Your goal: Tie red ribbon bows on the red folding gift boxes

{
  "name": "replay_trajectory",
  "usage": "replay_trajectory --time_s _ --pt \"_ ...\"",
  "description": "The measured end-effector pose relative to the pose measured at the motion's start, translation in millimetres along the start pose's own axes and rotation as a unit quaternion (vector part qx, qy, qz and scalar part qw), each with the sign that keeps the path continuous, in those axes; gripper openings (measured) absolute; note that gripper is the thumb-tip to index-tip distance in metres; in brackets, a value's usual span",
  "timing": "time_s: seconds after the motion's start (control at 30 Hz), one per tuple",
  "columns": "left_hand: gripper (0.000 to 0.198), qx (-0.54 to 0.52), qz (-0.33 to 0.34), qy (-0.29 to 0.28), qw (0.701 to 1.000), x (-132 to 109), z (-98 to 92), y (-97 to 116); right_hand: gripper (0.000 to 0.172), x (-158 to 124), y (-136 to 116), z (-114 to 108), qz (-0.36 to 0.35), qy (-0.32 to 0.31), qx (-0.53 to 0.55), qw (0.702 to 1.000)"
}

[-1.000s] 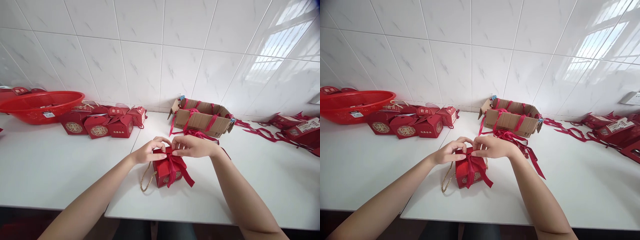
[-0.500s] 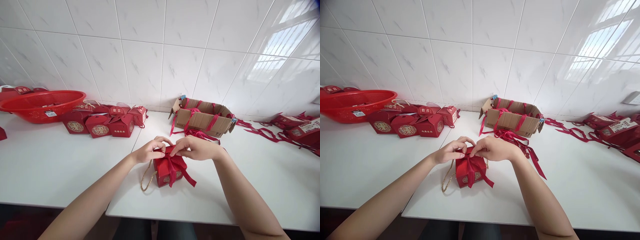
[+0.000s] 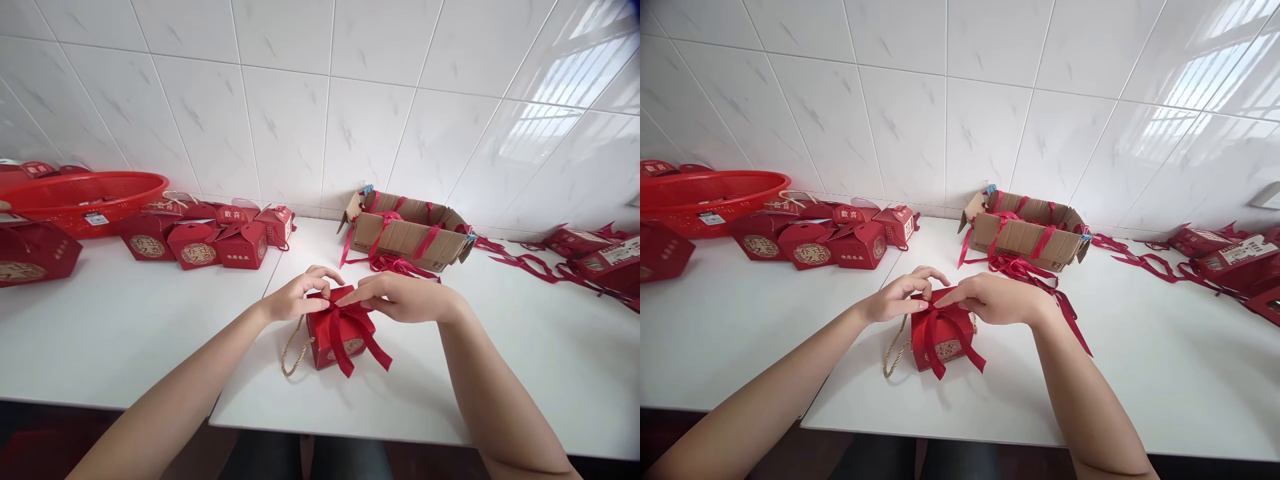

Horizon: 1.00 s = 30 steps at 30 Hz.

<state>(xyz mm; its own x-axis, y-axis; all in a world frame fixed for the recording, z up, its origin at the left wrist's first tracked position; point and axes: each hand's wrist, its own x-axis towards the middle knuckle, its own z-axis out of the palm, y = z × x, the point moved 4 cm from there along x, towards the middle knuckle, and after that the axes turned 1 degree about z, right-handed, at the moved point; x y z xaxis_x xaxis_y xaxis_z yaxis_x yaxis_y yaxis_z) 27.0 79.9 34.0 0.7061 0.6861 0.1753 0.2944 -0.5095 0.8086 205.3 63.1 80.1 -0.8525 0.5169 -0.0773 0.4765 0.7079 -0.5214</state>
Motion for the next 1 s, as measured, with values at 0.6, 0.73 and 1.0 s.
replay_trajectory --time_s 0.6,0.73,1.0 --pt "0.016 0.039 -0.012 0.057 0.998 -1 -9.4 -2 0.044 -3 -2 0 0.042 -0.016 0.014 0.999" --pt "0.015 0.056 0.003 0.038 0.998 -3 -5.7 2 0.043 -8 1 -12 0.073 0.068 0.008 0.995" --pt "0.040 0.114 0.045 0.070 0.990 -11 -4.3 13 0.021 2 -1 -14 0.024 0.145 -0.014 0.989"
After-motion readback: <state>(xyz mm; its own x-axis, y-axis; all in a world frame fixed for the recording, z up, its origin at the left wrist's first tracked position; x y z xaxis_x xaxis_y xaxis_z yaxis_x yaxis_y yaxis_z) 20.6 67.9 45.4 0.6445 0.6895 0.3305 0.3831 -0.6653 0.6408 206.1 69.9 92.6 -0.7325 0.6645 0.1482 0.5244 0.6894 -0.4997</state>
